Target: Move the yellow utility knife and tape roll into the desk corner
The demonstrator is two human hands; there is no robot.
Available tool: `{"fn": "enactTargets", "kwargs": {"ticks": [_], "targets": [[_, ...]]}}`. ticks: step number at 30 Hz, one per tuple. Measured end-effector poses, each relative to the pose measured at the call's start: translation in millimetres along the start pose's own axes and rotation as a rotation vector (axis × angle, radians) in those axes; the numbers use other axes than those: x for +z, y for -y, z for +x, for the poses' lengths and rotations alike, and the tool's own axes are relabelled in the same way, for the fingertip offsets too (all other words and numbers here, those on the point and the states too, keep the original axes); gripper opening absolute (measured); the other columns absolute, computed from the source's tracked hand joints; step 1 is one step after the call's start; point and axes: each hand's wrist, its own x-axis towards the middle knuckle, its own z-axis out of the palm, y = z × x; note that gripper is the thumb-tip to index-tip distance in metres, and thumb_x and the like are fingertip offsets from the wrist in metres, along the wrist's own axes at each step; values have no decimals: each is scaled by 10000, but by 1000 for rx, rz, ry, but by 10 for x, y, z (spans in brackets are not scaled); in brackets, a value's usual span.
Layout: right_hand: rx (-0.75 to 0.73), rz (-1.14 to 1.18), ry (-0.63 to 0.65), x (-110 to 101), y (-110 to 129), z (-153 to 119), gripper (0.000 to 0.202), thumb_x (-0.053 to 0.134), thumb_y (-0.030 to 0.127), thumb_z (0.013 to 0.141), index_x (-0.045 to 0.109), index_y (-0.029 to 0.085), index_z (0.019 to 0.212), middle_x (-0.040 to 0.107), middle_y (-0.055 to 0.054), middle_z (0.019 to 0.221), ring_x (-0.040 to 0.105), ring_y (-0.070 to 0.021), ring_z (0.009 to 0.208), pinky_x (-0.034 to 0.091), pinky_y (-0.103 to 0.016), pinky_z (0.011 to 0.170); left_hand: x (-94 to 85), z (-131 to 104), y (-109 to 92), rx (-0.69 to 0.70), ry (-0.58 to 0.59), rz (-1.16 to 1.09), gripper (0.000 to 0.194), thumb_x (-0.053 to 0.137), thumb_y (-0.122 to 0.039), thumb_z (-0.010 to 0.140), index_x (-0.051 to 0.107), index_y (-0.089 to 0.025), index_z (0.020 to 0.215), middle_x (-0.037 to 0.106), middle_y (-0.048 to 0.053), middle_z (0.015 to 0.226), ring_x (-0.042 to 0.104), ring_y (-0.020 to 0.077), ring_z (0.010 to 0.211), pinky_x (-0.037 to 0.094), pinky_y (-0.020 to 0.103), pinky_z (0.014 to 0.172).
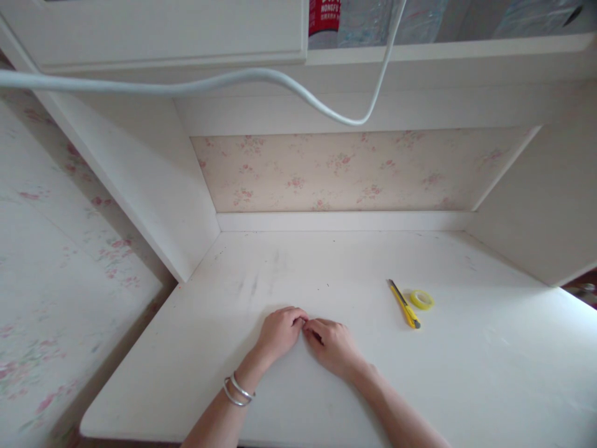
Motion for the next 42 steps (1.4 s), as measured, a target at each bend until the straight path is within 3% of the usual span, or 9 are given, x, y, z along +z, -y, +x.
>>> {"fn": "enactTargets", "kwargs": {"ticks": [8, 11, 14, 16, 21, 25, 28, 38, 42], "targets": [[20, 193, -35, -253, -100, -161, 271, 373, 315, 882, 626, 227, 919, 638, -10, 806, 556, -128, 667, 406, -224, 620, 0, -10, -40, -53, -17, 25, 280, 388, -199, 841, 637, -272, 945, 664, -39, 965, 593, 121, 870, 396, 215, 781], [161, 113, -300, -500, -450, -233, 302, 381, 384, 871, 625, 217, 928, 630, -35, 828, 548, -147, 686, 425, -253, 641, -17, -16, -68, -86, -13, 40, 287, 372, -241, 859, 625, -272, 990, 666, -30, 958, 598, 126, 838, 397, 219, 728], [250, -176, -649, -837, -899, -317, 300, 422, 395, 820, 630, 218, 943, 609, -62, 887, 531, -209, 855, 409, -347, 804, -24, -16, -81, -110, 2, 37, 285, 377, -268, 861, 628, -265, 995, 670, -22, 926, 599, 135, 818, 395, 225, 713], [369, -370, -744, -1043, -1164, -383, 347, 434, 370, 779, 614, 233, 1042, 562, -82, 1033, 485, -255, 960, 374, -417, 868, -21, -13, -80, -104, 6, 31, 273, 391, -271, 856, 630, -268, 987, 669, -24, 935, 598, 139, 832, 396, 231, 730], [615, -559, -529, -1237, -1647, -523, 532, 436, 420, 768, 418, 346, 1294, 348, -73, 1330, 332, -358, 1176, 363, -542, 848, -12, -7, -76, -110, -1, 40, 264, 394, -279, 858, 632, -266, 972, 670, -25, 949, 601, 143, 850, 398, 236, 745], [546, -474, -371, -1153, -2003, -568, 500, 346, 397, 826, 400, 321, 1317, 341, -62, 1362, 370, -295, 1196, 379, -462, 907, -11, -15, -71, -88, -13, 44, 262, 391, -273, 862, 627, -272, 977, 671, -26, 949, 604, 142, 849, 396, 236, 747], [488, -452, -383, -1092, -2179, -582, 465, 280, 344, 850, 468, 290, 1273, 410, -49, 1323, 419, -250, 1169, 383, -409, 934, -10, -21, -63, -84, -18, 45, 261, 393, -271, 861, 628, -270, 975, 671, -21, 952, 604, 144, 843, 396, 237, 744], [597, -445, -491, -1105, -2019, -605, 419, 372, 376, 804, 583, 263, 1147, 481, -35, 1238, 536, -228, 1018, 416, -350, 888, -37, -36, -79, -85, -1, 37, 267, 383, -282, 864, 624, -257, 977, 670, -7, 937, 603, 144, 833, 396, 233, 736], [642, -380, -615, -1161, -1896, -616, 431, 418, 457, 788, 587, 262, 1134, 526, -31, 1195, 576, -220, 919, 449, -329, 796, -20, -37, -73, -108, -11, 52, 276, 373, -297, 871, 581, -271, 1051, 671, -6, 849, 608, 145, 786, 395, 239, 703]]}}
